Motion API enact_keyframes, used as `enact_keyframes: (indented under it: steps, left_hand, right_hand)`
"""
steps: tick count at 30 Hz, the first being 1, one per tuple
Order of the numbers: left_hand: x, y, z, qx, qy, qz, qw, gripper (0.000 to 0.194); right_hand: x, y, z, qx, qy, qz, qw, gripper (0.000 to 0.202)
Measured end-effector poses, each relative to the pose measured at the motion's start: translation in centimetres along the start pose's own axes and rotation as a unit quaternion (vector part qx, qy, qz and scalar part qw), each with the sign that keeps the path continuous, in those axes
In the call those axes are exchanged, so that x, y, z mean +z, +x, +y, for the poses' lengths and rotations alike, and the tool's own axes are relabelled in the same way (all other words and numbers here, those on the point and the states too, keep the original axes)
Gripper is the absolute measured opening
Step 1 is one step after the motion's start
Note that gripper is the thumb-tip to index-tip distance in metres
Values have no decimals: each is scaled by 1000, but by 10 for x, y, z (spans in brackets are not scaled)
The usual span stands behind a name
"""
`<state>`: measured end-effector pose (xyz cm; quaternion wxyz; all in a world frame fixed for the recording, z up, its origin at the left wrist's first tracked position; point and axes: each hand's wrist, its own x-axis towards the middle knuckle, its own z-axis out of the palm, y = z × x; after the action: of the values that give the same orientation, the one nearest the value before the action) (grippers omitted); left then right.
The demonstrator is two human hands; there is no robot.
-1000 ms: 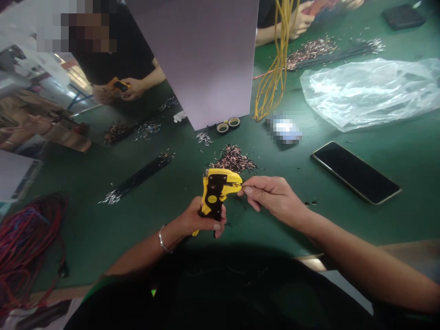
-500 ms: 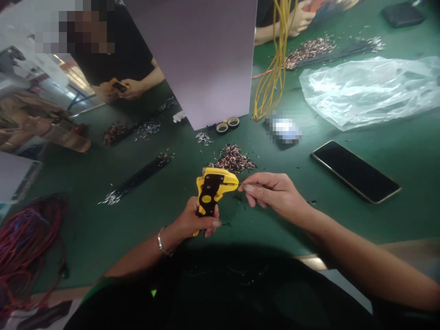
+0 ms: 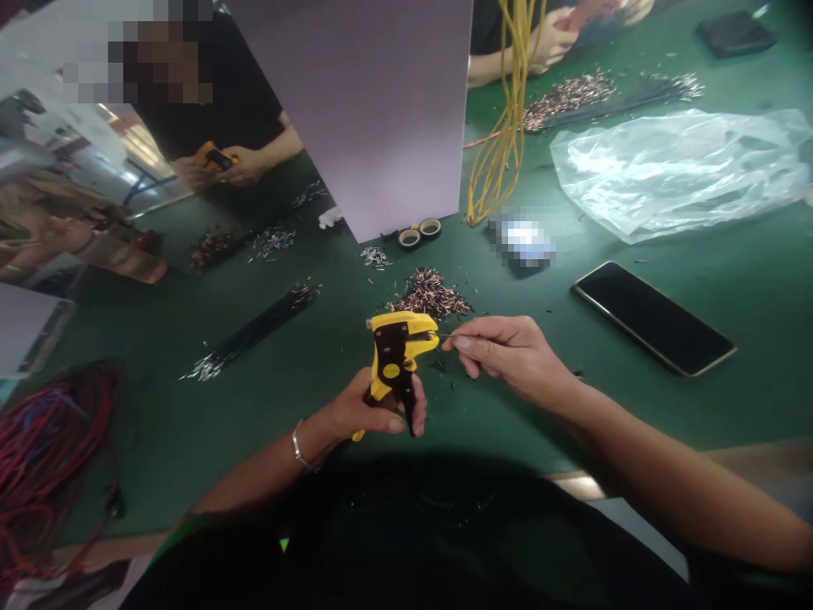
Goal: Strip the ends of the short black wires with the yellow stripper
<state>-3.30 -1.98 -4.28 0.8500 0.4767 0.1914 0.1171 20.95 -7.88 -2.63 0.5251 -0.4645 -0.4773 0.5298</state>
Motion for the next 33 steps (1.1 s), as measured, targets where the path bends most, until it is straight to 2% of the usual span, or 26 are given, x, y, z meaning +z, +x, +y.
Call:
enact_keyframes:
  steps: [4, 33]
  left_hand:
    - [-3, 1, 1, -16, -9, -37, 999, 43]
    - [-4, 0, -1, -13, 10, -24, 1000, 42]
  right_hand:
    - [-1, 0, 0, 3, -5, 1, 1000, 21]
    - [-5, 1, 1, 15, 0, -13, 1000, 19]
